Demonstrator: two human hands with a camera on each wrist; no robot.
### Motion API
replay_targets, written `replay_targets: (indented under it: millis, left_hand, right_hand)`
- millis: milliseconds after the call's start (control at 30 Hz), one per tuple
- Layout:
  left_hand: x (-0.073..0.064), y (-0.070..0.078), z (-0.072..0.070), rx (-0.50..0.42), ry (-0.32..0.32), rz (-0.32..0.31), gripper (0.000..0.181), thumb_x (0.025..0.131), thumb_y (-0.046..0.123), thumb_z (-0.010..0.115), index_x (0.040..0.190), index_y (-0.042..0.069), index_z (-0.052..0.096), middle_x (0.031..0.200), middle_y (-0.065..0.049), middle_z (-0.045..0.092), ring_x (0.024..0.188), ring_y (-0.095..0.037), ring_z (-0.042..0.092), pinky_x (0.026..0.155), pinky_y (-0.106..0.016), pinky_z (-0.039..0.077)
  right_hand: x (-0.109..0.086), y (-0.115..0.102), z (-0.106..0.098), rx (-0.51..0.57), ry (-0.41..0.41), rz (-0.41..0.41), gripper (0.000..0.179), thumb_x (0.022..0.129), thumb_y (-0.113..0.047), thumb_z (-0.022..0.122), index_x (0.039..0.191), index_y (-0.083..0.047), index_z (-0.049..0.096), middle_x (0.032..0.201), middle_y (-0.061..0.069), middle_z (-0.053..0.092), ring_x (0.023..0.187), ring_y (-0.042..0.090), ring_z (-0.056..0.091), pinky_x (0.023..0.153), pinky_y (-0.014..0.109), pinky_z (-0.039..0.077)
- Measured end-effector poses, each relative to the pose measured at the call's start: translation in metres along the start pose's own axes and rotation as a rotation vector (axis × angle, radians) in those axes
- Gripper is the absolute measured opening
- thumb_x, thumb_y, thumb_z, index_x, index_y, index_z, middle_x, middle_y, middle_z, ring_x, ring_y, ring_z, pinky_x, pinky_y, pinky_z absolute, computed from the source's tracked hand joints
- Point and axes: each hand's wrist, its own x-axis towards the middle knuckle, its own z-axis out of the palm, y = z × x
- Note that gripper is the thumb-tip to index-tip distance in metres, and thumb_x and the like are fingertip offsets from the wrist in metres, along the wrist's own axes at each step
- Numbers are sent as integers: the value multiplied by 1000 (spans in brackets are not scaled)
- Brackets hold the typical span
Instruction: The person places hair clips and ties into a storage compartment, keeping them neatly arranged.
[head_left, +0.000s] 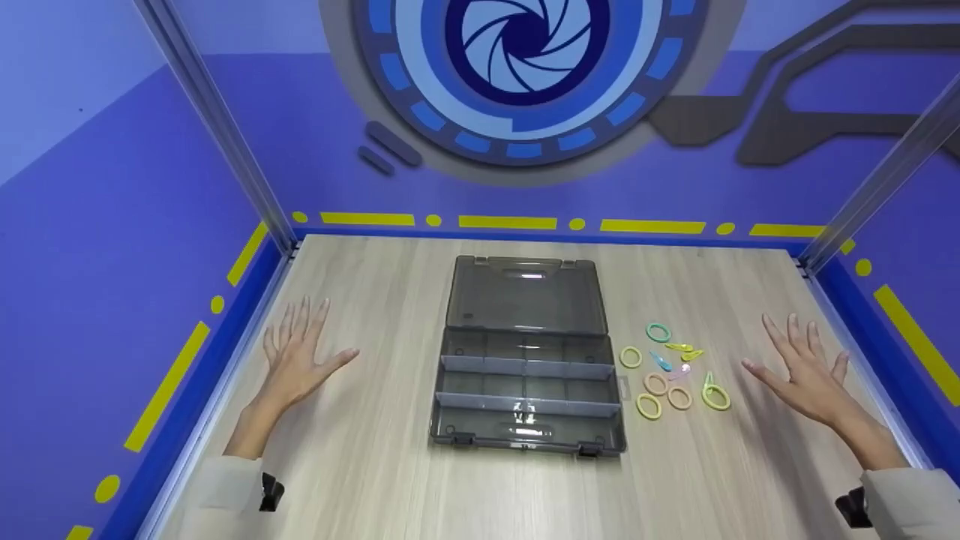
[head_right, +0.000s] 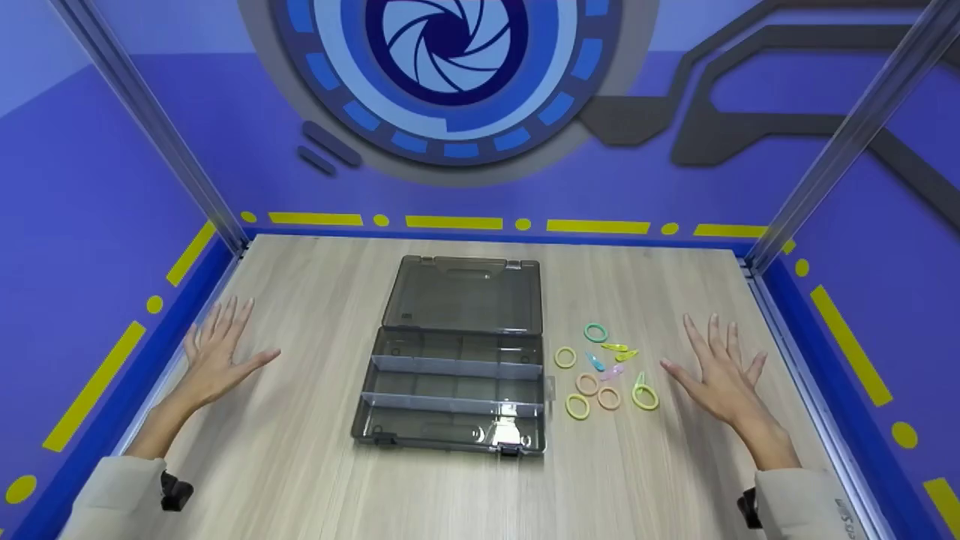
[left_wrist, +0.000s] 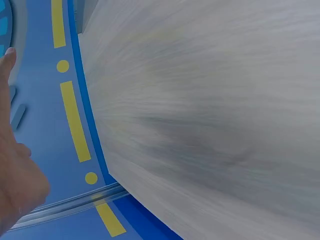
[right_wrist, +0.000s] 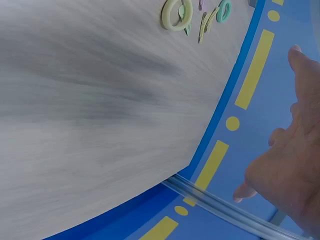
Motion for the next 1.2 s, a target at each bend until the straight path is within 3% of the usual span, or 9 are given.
replay_targets:
  millis: [333, 467, 600, 667, 700, 767, 867, 933, 1200]
  left_hand:
    - [4, 8, 3, -234, -68, -59, 95, 93, 45, 70, 166, 21, 14, 169, -19, 20, 156, -46, 9, 117, -71, -1]
    - [5, 12, 6, -346, -98, -108, 92, 96, 44, 68, 166, 26, 11, 169, -18, 23, 155, -47, 11, 116, -75, 5]
    - [7, 18, 13, -466, -92, -109, 87, 98, 37, 68, 166, 23, 15, 166, -17, 32, 155, -42, 20, 118, -73, 14]
    - [7, 20, 18, -516, -90, -94, 84, 99, 31, 68, 165, 19, 18, 163, -19, 36, 152, -40, 27, 120, -68, 19]
    - [7, 22, 21, -538, -88, -89, 82, 99, 28, 68, 164, 17, 20, 162, -20, 38, 151, -40, 31, 120, -66, 21]
    - [6, 24, 26, -577, -83, -82, 78, 99, 24, 68, 163, 14, 25, 159, -21, 42, 147, -39, 37, 119, -63, 26]
    - [4, 28, 35, -610, -74, -71, 73, 99, 19, 69, 161, 10, 31, 154, -21, 49, 141, -40, 45, 116, -61, 32]
    - [3, 32, 41, -625, -78, -69, 71, 99, 18, 68, 160, 9, 33, 151, -21, 52, 138, -39, 48, 114, -60, 36]
    - [0, 41, 74, -670, -149, -106, 67, 98, 21, 70, 157, 10, 40, 143, -20, 58, 131, -36, 55, 112, -55, 42]
  right_hand:
    - [0, -1, -1, 139, 27, 15, 89, 101, -35, 62, 165, -10, 5, 164, 37, -6, 150, 57, -18, 102, 82, -20]
    - [-1, 0, -5, 243, 0, 28, 90, 102, -30, 62, 165, -14, 0, 166, 34, -6, 150, 59, -13, 105, 85, -9]
    - [-6, -1, -7, 325, -34, 76, 88, 104, -31, 58, 165, -21, -4, 168, 30, -3, 149, 62, -2, 105, 85, 7]
    - [-8, -1, -6, 339, -38, 87, 86, 106, -32, 57, 165, -21, -3, 168, 31, 3, 149, 61, 6, 116, 75, 14]
    - [-10, -2, -4, 335, -37, 87, 84, 106, -32, 56, 166, -21, -1, 167, 32, 7, 153, 53, 12, 124, 61, 20]
    - [-12, -2, 1, 333, -24, 72, 80, 106, -30, 57, 166, -16, 5, 164, 35, 17, 154, 23, 30, 119, 28, 34]
    - [-14, -2, 10, 310, -5, 53, 74, 106, -27, 57, 164, -9, 15, 157, 37, 33, 125, -17, 42, 84, 0, 37]
    - [-15, -4, 17, 316, 7, 39, 69, 106, -24, 58, 162, -5, 22, 152, 37, 41, 110, -28, 36, 79, 2, 40]
    - [-17, -14, 43, 333, 4, -6, 51, 106, -20, 57, 151, 1, 44, 136, 32, 58, 103, -22, 48, 79, 14, 51]
